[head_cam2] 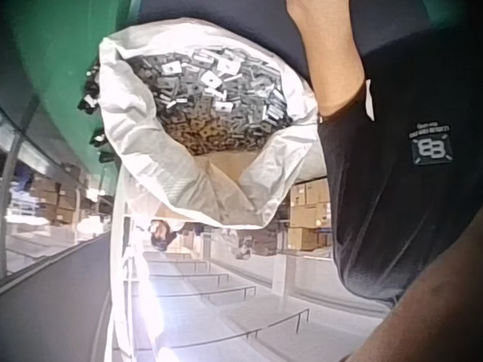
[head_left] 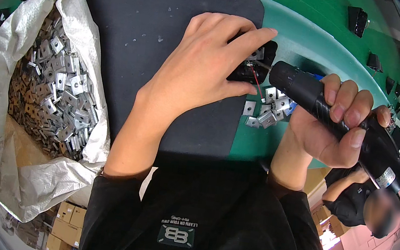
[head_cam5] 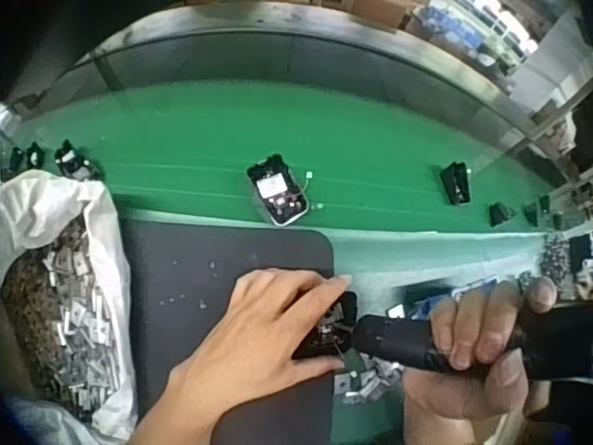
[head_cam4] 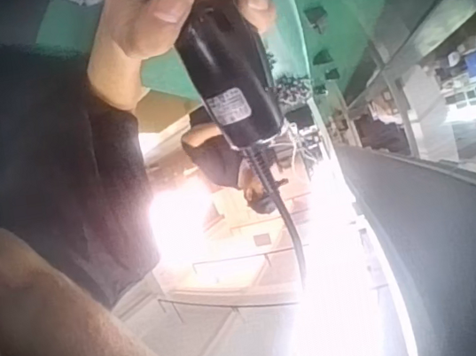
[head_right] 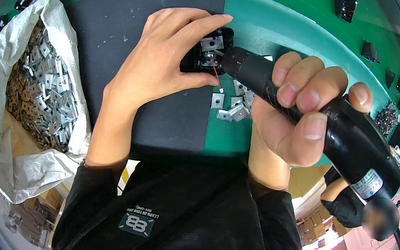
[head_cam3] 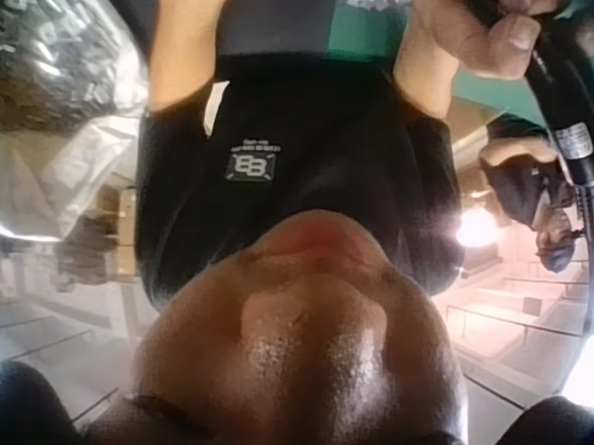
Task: Using an electric screwdriver to assemble electronic components at a factory workstation.
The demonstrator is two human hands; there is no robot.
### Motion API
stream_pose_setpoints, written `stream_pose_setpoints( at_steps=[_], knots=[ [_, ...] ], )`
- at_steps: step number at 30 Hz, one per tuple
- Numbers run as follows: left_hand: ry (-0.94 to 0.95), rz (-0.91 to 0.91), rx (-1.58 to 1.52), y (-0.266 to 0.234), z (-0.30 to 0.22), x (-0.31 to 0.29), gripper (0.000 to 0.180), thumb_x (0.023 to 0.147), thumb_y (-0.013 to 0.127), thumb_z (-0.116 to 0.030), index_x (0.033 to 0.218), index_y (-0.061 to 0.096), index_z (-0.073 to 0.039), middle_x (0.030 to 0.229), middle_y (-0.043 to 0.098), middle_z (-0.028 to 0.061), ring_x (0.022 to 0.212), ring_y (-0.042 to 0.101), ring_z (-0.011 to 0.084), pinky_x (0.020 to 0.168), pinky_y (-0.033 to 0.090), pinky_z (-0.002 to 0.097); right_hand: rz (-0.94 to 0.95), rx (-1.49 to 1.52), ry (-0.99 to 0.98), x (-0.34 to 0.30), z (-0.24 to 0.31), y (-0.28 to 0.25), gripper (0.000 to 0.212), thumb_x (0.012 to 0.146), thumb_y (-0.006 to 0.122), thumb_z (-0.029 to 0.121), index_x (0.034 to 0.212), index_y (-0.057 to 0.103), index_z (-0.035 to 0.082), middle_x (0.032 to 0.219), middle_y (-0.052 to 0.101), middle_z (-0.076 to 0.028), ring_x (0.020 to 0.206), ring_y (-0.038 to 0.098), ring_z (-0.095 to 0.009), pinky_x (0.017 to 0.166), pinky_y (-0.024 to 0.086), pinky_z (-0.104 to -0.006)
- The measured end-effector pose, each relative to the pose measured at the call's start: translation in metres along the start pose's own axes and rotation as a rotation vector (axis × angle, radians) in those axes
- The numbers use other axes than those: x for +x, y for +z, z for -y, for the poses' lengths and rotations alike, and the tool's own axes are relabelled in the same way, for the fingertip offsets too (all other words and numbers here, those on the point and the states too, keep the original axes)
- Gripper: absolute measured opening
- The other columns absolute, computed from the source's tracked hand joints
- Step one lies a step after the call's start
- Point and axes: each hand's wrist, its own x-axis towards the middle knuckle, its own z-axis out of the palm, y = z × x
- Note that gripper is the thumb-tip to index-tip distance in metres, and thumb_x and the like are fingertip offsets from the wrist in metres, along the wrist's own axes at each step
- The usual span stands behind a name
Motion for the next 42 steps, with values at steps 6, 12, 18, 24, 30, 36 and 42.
stream_pose_setpoints(
  at_steps=[6, 12, 18, 24, 30, 36, 42],
  knots=[
    [-0.018, -0.003, 0.007, -0.001, 0.002, -0.001, 0.08, 0.056, 0.083, -0.026, 0.129, 0.052, -0.017, 0.117, 0.053, 0.0086, 0.111, 0.049, 0.0287, 0.098, 0.034, 0.0395, 0.041, 0.051, 0.086, 0.0, 0.014, 0.017, 0.037, 0.076, 0.065, 0.016, 0.111, 0.054, 0.017, 0.078, 0.053, 0.005, 0.068, 0.049, -0.007, 0.071, 0.038, -0.0239],
    [-0.018, -0.017, 0.003, 0.002, 0.001, 0.001, 0.079, 0.056, 0.083, -0.025, 0.129, 0.052, -0.016, 0.116, 0.054, 0.0087, 0.11, 0.049, 0.0289, 0.098, 0.033, 0.0398, 0.048, 0.017, 0.056, 0.006, 0.014, 0.009, 0.034, 0.076, 0.064, 0.017, 0.109, 0.055, 0.018, 0.079, 0.052, 0.006, 0.068, 0.048, -0.007, 0.071, 0.038, -0.0241],
    [-0.02, -0.012, 0.002, 0.0, 0.001, 0.001, 0.079, 0.056, 0.083, -0.025, 0.129, 0.052, -0.016, 0.116, 0.054, 0.0086, 0.11, 0.049, 0.0289, 0.098, 0.033, 0.0399, 0.034, 0.011, -0.007, 0.0, -0.005, 0.003, 0.047, 0.08, 0.065, 0.014, 0.122, 0.045, 0.019, 0.08, 0.05, 0.002, 0.067, 0.047, -0.012, 0.068, 0.041, -0.0324],
    [-0.017, -0.017, -0.001, 0.001, 0.002, 0.0, 0.08, 0.056, 0.083, -0.025, 0.128, 0.052, -0.016, 0.115, 0.054, 0.0085, 0.109, 0.049, 0.0286, 0.097, 0.034, 0.0396, 0.041, 0.06, 0.075, 0.003, 0.014, 0.009, 0.035, 0.076, 0.064, 0.015, 0.11, 0.053, 0.018, 0.079, 0.051, 0.006, 0.067, 0.046, -0.007, 0.07, 0.037, -0.0242],
    [-0.013, -0.019, -0.002, 0.001, 0.0, 0.001, 0.08, 0.056, 0.083, -0.026, 0.129, 0.052, -0.016, 0.115, 0.054, 0.0085, 0.11, 0.049, 0.0285, 0.097, 0.034, 0.0396, 0.001, 0.036, 0.039, 0.003, 0.007, 0.005, 0.035, 0.075, 0.064, 0.015, 0.109, 0.054, 0.018, 0.078, 0.051, 0.005, 0.067, 0.046, -0.007, 0.07, 0.037, -0.0249],
    [-0.024, -0.007, -0.003, 0.0, 0.0, -0.001, 0.079, 0.057, 0.083, -0.026, 0.129, 0.052, -0.016, 0.115, 0.054, 0.0084, 0.11, 0.049, 0.0285, 0.097, 0.034, 0.0398, 0.053, 0.049, 0.006, -0.003, -0.003, 0.002, 0.047, 0.08, 0.067, 0.017, 0.122, 0.045, 0.019, 0.082, 0.051, 0.002, 0.068, 0.048, -0.012, 0.072, 0.04, -0.0312],
    [-0.02, -0.004, -0.006, 0.001, 0.0, -0.001, 0.08, 0.056, 0.083, -0.025, 0.129, 0.052, -0.016, 0.115, 0.054, 0.0084, 0.11, 0.049, 0.0282, 0.097, 0.034, 0.0397, -0.029, 0.016, 0.031, -0.003, 0.008, 0.013, 0.037, 0.075, 0.066, 0.016, 0.109, 0.053, 0.019, 0.077, 0.05, 0.006, 0.066, 0.046, -0.007, 0.07, 0.037, -0.0248]
  ],
)
